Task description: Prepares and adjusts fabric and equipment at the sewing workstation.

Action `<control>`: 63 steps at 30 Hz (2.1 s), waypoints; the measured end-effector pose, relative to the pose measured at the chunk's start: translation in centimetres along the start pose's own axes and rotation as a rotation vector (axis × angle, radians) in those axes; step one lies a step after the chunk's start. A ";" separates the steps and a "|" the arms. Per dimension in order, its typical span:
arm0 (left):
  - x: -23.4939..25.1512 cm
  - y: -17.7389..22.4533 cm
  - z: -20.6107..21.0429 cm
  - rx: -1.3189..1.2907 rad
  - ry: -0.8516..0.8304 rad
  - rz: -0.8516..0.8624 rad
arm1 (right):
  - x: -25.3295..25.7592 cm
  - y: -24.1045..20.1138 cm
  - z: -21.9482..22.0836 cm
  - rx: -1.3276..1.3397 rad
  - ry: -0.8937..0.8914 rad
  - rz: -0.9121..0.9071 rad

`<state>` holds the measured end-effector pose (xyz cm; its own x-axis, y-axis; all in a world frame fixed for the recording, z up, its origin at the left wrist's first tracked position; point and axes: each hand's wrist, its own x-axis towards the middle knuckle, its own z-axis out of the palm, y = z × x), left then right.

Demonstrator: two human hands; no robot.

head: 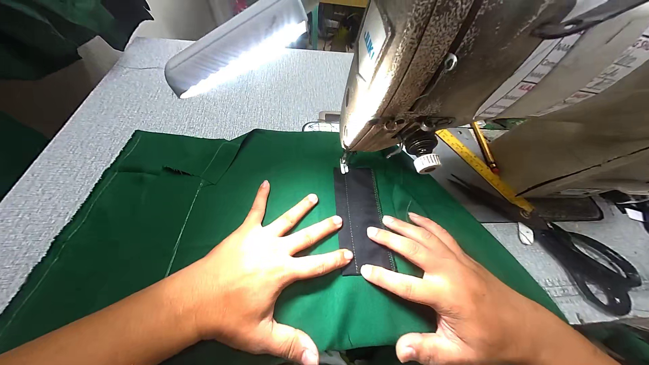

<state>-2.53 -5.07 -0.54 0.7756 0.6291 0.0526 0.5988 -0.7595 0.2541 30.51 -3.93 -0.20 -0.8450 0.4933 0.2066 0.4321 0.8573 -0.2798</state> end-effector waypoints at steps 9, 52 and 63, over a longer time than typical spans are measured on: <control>0.0 -0.7 0.6 0.005 0.064 0.048 | -0.2 1.2 0.1 -0.073 -0.036 -0.047; 2.7 -4.0 -0.7 0.010 0.017 0.017 | 3.9 5.2 -0.6 -0.065 -0.085 0.037; 2.6 -4.1 -0.5 0.008 0.049 0.023 | 3.8 5.5 -0.6 -0.059 -0.086 0.030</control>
<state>-3.04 -0.20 -0.92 0.7784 0.6189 0.1052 0.5830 -0.7748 0.2445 29.88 2.75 -0.42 -0.8544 0.5064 0.1166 0.4730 0.8508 -0.2287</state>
